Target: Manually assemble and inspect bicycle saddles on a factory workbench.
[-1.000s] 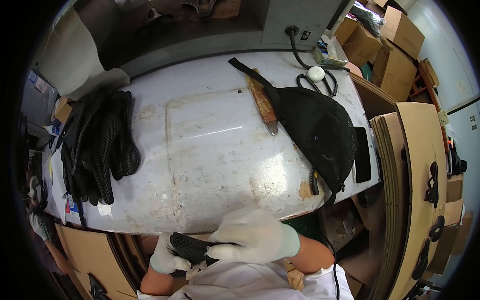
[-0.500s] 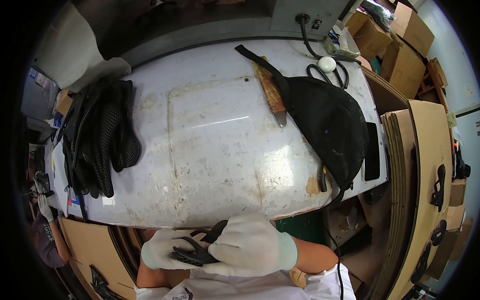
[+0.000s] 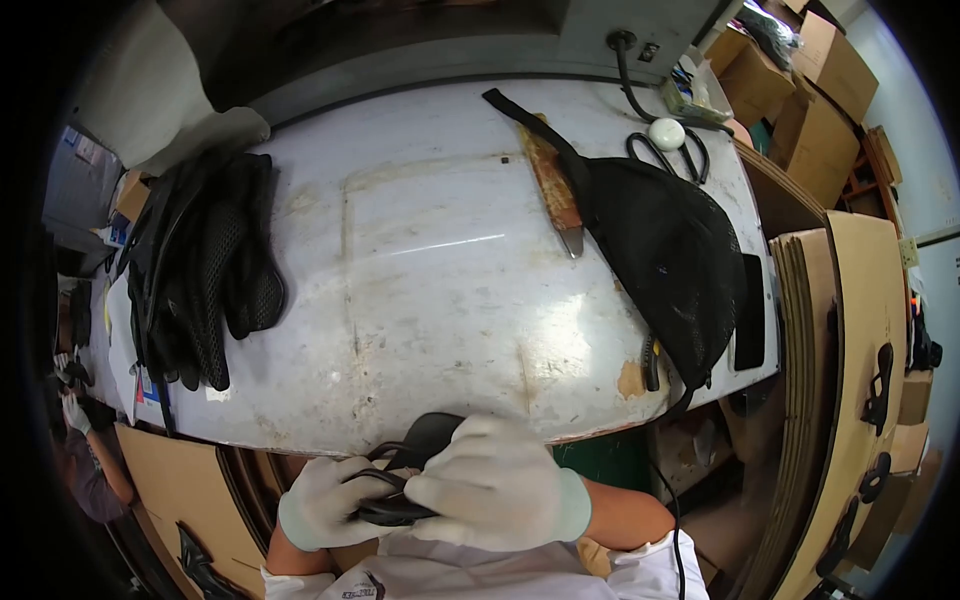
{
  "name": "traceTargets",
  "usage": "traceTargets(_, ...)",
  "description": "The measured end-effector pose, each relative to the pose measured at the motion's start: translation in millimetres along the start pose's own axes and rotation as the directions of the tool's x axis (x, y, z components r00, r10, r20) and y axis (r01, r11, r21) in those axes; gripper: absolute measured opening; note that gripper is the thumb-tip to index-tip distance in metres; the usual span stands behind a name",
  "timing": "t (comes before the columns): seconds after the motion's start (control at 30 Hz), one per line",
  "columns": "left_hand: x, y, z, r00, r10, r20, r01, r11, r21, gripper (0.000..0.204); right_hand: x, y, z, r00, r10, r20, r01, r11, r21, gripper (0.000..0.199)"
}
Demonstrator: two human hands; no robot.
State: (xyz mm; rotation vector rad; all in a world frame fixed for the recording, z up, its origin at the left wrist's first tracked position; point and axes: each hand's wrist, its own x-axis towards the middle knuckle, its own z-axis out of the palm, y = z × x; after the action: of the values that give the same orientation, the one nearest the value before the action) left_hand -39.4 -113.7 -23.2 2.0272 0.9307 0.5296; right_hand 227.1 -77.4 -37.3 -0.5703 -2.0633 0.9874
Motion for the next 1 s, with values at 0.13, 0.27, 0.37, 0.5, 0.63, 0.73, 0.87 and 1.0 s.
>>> traceTargets(0.13, 2, 20, 8, 0.965, -0.261, -0.028, 0.262, 0.949, 0.175, 0.042, 12, 2, -3, 0.99, 0.127, -0.058, -0.134, 0.979, -0.153, 0.048)
traceTargets(0.27, 12, 31, 5, 0.97, -0.233, -0.066, 0.236, 0.971, 0.043, 0.045, 11, -8, 14, 0.962, 0.182, -0.205, -0.219, 0.959, -0.178, 0.051)
traceTargets(0.37, 11, 29, 6, 0.973, -0.227, -0.032, 0.227, 0.974, 0.015, 0.047, 7, -11, 19, 0.949, 0.236, -0.211, -0.272, 0.948, -0.163, 0.047)
traceTargets(0.5, 11, 29, 7, 0.978, -0.204, -0.045, 0.203, 0.979, -0.014, 0.045, 3, -13, 27, 0.917, 0.279, -0.286, -0.327, 0.935, -0.137, 0.047)
traceTargets(0.63, 6, 27, 5, 0.976, -0.217, -0.018, 0.218, 0.975, 0.048, 0.046, 6, -9, 20, 0.942, 0.237, -0.237, -0.273, 0.953, -0.132, 0.042)
traceTargets(0.73, 5, 26, 9, 0.969, -0.245, -0.01, 0.245, 0.969, 0.035, 0.046, 1, -7, 18, 0.953, 0.225, -0.202, -0.252, 0.96, -0.119, 0.034)
traceTargets(0.87, 7, 27, 12, 0.968, -0.24, -0.074, 0.241, 0.971, -0.001, 0.042, 4, -13, 26, 0.942, 0.25, -0.226, -0.283, 0.95, -0.128, 0.024)
traceTargets(1.0, 6, 27, 8, 0.964, -0.242, -0.114, 0.241, 0.97, -0.016, 0.037, 6, -12, 28, 0.94, 0.219, -0.26, -0.254, 0.961, -0.106, 0.024)
